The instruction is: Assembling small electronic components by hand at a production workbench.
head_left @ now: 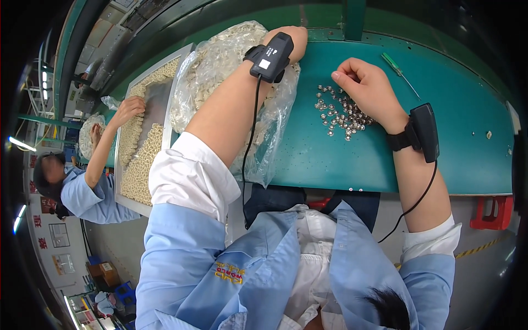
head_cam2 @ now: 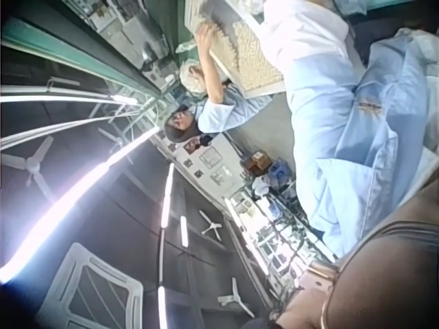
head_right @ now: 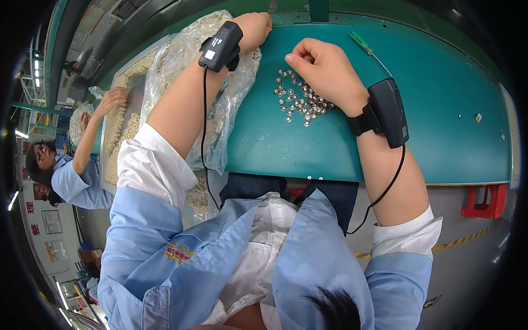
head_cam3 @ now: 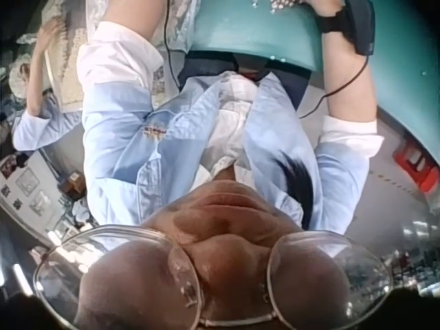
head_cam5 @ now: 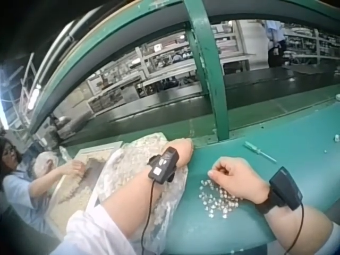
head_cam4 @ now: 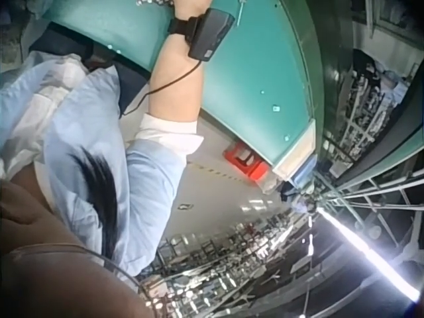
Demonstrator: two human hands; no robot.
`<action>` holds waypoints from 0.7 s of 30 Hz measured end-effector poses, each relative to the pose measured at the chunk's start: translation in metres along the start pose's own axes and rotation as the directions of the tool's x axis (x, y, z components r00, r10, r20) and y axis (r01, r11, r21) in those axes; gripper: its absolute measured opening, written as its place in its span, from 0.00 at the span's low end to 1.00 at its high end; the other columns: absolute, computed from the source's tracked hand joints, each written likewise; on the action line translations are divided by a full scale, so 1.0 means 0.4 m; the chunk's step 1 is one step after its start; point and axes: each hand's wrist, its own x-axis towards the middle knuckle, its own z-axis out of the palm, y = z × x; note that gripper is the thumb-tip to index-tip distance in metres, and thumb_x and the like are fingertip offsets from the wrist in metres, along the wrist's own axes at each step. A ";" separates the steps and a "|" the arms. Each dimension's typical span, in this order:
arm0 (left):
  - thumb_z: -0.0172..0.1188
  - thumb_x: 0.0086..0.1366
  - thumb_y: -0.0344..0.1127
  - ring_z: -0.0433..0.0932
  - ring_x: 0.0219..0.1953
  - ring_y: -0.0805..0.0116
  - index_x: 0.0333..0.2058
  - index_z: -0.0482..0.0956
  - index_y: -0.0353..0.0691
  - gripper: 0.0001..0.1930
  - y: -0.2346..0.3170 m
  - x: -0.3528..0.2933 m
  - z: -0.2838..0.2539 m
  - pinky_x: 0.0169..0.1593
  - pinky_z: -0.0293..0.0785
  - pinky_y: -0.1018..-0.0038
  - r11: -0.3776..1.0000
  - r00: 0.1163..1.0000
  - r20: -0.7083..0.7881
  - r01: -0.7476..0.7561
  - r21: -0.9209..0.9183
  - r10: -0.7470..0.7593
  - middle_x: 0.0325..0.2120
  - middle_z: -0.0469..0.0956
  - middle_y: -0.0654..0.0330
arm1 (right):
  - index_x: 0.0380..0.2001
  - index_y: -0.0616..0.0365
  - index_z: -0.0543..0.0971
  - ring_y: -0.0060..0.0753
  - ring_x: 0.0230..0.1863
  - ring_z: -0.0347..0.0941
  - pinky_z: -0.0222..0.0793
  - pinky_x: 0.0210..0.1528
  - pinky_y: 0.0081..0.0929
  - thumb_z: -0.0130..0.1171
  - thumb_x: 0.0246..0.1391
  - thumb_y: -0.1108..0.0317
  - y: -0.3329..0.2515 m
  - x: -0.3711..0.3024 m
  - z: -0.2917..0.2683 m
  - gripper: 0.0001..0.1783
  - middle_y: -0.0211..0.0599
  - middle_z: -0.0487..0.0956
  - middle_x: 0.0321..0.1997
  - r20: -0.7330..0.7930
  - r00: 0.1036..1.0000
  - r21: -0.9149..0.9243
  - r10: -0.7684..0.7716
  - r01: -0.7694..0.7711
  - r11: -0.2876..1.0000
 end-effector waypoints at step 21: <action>0.52 0.60 0.39 0.67 0.26 0.80 0.33 0.73 0.40 0.09 0.164 -0.194 -0.125 0.28 0.63 0.81 -0.042 0.986 0.164 0.164 -0.986 -0.001 0.24 0.71 0.68 | 0.33 0.62 0.74 0.12 0.26 0.62 0.60 0.28 0.12 0.56 0.50 0.71 0.005 0.004 -0.001 0.07 0.23 0.69 0.26 -0.232 0.958 0.185 -0.168 0.213 0.959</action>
